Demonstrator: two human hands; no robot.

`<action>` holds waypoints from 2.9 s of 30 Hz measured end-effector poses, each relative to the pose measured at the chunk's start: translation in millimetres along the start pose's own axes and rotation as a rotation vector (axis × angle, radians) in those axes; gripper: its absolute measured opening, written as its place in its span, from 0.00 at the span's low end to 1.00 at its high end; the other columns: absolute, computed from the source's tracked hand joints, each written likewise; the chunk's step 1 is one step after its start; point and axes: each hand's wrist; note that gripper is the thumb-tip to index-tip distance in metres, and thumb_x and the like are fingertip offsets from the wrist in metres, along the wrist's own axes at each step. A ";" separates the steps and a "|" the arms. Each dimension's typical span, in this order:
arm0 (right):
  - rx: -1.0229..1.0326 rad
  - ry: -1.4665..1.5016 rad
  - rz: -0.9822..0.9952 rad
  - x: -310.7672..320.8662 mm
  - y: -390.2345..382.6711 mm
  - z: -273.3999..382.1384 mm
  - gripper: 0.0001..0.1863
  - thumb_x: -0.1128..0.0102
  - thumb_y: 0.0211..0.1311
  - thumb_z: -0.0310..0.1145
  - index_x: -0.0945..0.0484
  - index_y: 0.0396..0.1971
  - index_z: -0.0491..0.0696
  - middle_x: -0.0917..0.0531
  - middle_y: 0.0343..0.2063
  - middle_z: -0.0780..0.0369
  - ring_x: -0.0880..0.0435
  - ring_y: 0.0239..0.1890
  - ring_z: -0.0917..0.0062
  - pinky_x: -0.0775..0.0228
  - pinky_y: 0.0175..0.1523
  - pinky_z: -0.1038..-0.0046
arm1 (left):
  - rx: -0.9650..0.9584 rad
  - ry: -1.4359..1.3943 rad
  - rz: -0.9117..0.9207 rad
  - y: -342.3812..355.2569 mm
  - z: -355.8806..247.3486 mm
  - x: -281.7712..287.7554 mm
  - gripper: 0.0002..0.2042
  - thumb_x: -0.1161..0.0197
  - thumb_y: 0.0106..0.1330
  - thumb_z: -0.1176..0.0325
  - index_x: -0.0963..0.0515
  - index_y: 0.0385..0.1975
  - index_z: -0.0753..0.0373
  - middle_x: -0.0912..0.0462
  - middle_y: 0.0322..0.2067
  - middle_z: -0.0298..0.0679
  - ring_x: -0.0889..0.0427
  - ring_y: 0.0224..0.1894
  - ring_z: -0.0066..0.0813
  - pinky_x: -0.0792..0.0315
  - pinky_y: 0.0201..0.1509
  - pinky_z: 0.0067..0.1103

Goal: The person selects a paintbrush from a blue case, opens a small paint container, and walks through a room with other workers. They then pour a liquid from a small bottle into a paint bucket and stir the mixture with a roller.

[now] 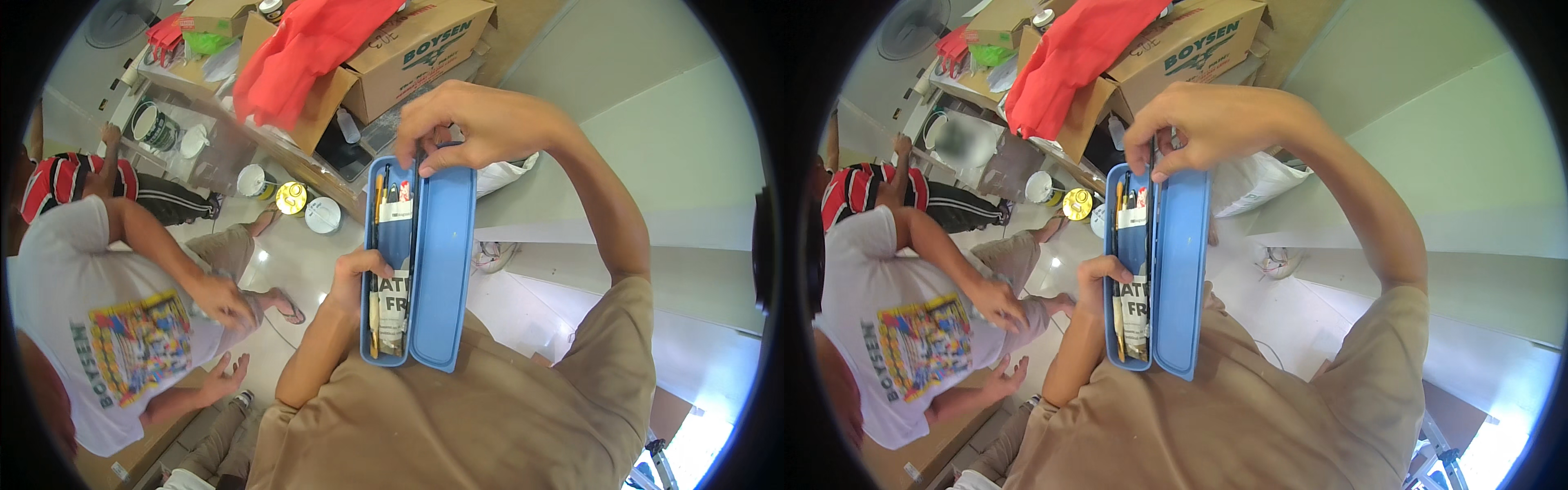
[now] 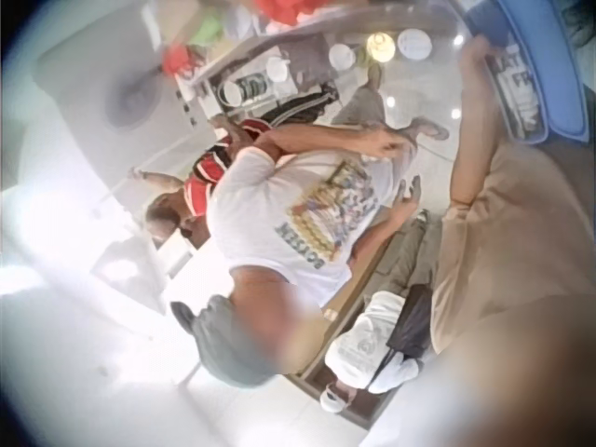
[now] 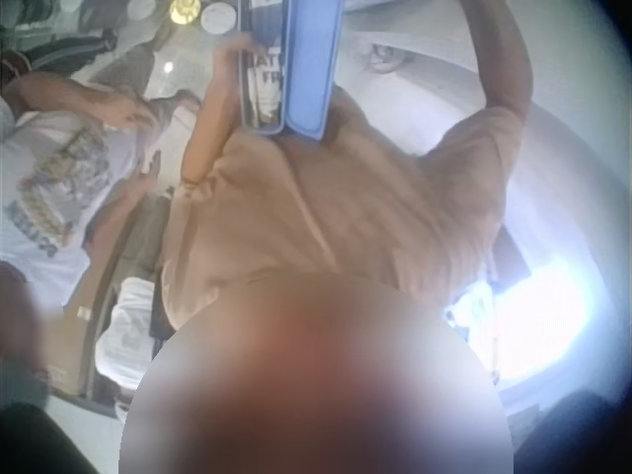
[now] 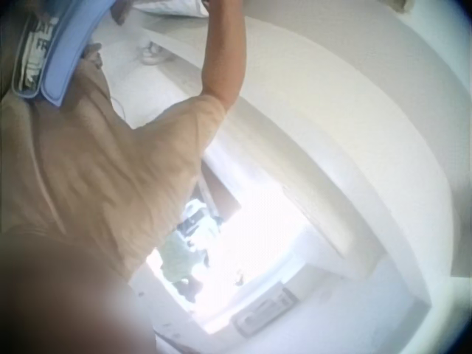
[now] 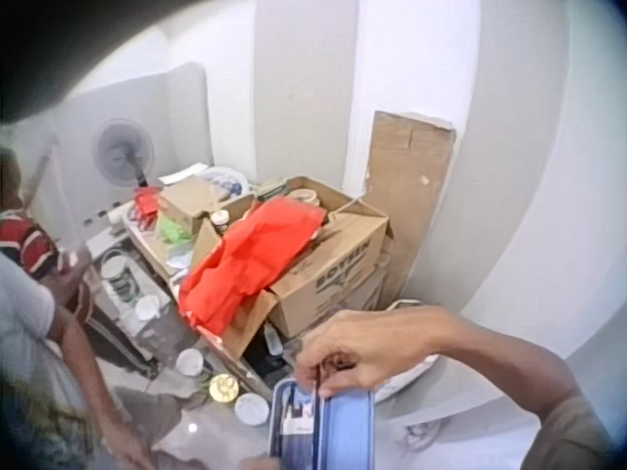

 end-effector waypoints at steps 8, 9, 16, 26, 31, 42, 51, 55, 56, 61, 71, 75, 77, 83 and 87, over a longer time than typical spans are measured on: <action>-0.003 -0.013 -0.098 28.6 -9.8 5.8 0.04 0.34 0.60 0.24 0.16 0.35 0.41 0.17 0.33 0.62 0.20 0.38 0.74 0.25 0.44 0.73 | -0.041 0.009 0.020 -4.8 1.0 -0.7 0.33 0.47 0.46 0.76 0.29 0.60 0.70 0.17 0.42 0.49 0.14 0.36 0.38 0.16 0.42 0.29; 0.001 0.018 -0.127 32.4 -11.9 3.7 0.04 0.34 0.61 0.24 0.17 0.34 0.41 0.18 0.33 0.62 0.20 0.39 0.75 0.25 0.45 0.73 | -0.054 0.007 0.024 -3.8 1.3 0.1 0.33 0.47 0.46 0.76 0.29 0.60 0.69 0.17 0.42 0.49 0.14 0.36 0.38 0.16 0.42 0.28; -0.051 0.174 -0.116 49.3 -19.9 -11.2 0.06 0.37 0.66 0.27 0.17 0.39 0.41 0.16 0.38 0.64 0.19 0.43 0.79 0.27 0.54 0.75 | -0.113 -0.049 0.038 -2.5 9.6 5.9 0.33 0.47 0.45 0.76 0.29 0.60 0.69 0.17 0.42 0.48 0.14 0.34 0.35 0.16 0.39 0.26; -0.051 0.242 -0.088 42.3 -22.0 -22.8 0.05 0.36 0.66 0.26 0.18 0.35 0.40 0.20 0.35 0.64 0.23 0.38 0.80 0.29 0.48 0.76 | -0.209 -0.068 0.026 -2.9 17.3 5.6 0.32 0.47 0.47 0.77 0.29 0.60 0.70 0.16 0.40 0.47 0.13 0.33 0.34 0.16 0.38 0.26; -0.053 0.208 -0.068 44.6 -23.1 -27.0 0.07 0.37 0.68 0.29 0.17 0.40 0.41 0.18 0.36 0.66 0.22 0.41 0.81 0.28 0.53 0.75 | -0.242 -0.019 0.061 -1.5 18.5 4.6 0.33 0.47 0.47 0.77 0.30 0.62 0.69 0.16 0.42 0.47 0.13 0.35 0.34 0.16 0.41 0.26; 0.155 -0.095 -0.035 33.9 -17.2 3.4 0.05 0.37 0.64 0.26 0.17 0.36 0.41 0.17 0.33 0.62 0.19 0.38 0.74 0.27 0.47 0.71 | -0.314 0.026 0.058 -9.1 21.8 -7.6 0.34 0.39 0.54 0.78 0.36 0.66 0.65 0.18 0.46 0.44 0.14 0.43 0.32 0.17 0.46 0.29; 0.170 -0.187 -0.003 20.2 26.2 10.8 0.06 0.36 0.62 0.28 0.16 0.36 0.42 0.15 0.31 0.61 0.19 0.35 0.71 0.28 0.41 0.69 | -0.400 0.127 0.017 -14.5 26.3 6.7 0.40 0.31 0.48 0.87 0.36 0.66 0.63 0.19 0.48 0.41 0.16 0.48 0.34 0.20 0.52 0.32; 0.151 -0.168 0.020 23.8 35.9 8.1 0.05 0.35 0.62 0.26 0.17 0.35 0.41 0.17 0.31 0.61 0.19 0.36 0.69 0.28 0.44 0.68 | -0.473 0.173 0.028 -16.9 26.1 6.8 0.38 0.31 0.49 0.87 0.33 0.65 0.64 0.19 0.49 0.41 0.17 0.50 0.34 0.22 0.56 0.32; 0.149 -0.158 0.037 24.9 39.3 6.7 0.04 0.35 0.61 0.25 0.17 0.34 0.40 0.19 0.30 0.60 0.19 0.37 0.68 0.28 0.45 0.67 | -0.492 0.200 0.023 -17.8 25.6 6.8 0.37 0.31 0.49 0.87 0.32 0.64 0.65 0.19 0.49 0.41 0.18 0.51 0.34 0.23 0.57 0.32; 0.208 -0.222 0.047 23.1 55.8 5.1 0.04 0.35 0.61 0.25 0.17 0.33 0.40 0.19 0.30 0.61 0.20 0.37 0.69 0.29 0.45 0.67 | -0.456 0.080 -0.027 -22.0 25.6 4.9 0.35 0.31 0.49 0.86 0.31 0.63 0.67 0.19 0.49 0.42 0.18 0.52 0.33 0.24 0.58 0.31; 0.191 -0.225 0.081 28.6 66.6 13.8 0.04 0.34 0.59 0.25 0.17 0.33 0.40 0.22 0.28 0.62 0.22 0.35 0.71 0.30 0.43 0.69 | -0.522 -0.064 0.104 -17.2 31.3 24.5 0.29 0.36 0.55 0.75 0.29 0.61 0.69 0.17 0.46 0.46 0.14 0.45 0.37 0.19 0.52 0.31; 0.291 -0.261 0.058 27.0 60.2 27.9 0.05 0.32 0.57 0.26 0.16 0.32 0.43 0.23 0.31 0.62 0.22 0.36 0.70 0.30 0.43 0.68 | -0.492 -0.221 0.185 -15.1 28.5 23.5 0.28 0.39 0.62 0.64 0.29 0.62 0.68 0.16 0.45 0.48 0.13 0.41 0.38 0.17 0.48 0.32; 0.356 -0.256 0.053 14.2 54.3 35.7 0.05 0.31 0.56 0.28 0.15 0.32 0.44 0.23 0.35 0.62 0.23 0.39 0.70 0.30 0.45 0.67 | -0.503 -0.272 0.123 -16.9 29.0 19.4 0.29 0.40 0.64 0.60 0.30 0.63 0.68 0.15 0.44 0.47 0.12 0.41 0.38 0.16 0.47 0.31; 0.482 -0.356 0.064 -45.4 60.5 37.4 0.07 0.29 0.54 0.28 0.12 0.34 0.48 0.25 0.40 0.62 0.26 0.48 0.66 0.33 0.54 0.64 | -0.547 -0.241 0.133 -19.0 34.7 14.6 0.28 0.37 0.63 0.67 0.33 0.63 0.67 0.17 0.45 0.42 0.14 0.44 0.32 0.17 0.48 0.28; 0.538 -0.333 -0.055 -44.2 70.7 32.2 0.10 0.29 0.50 0.26 0.12 0.35 0.49 0.25 0.39 0.61 0.26 0.46 0.66 0.30 0.51 0.65 | -0.494 -0.008 0.108 -16.3 33.0 19.9 0.32 0.34 0.55 0.80 0.34 0.64 0.66 0.20 0.48 0.40 0.16 0.46 0.29 0.19 0.49 0.27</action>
Point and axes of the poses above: each hand's wrist, its own y-axis towards the middle knuckle, its own x-axis out of the back of the hand, z = x × y
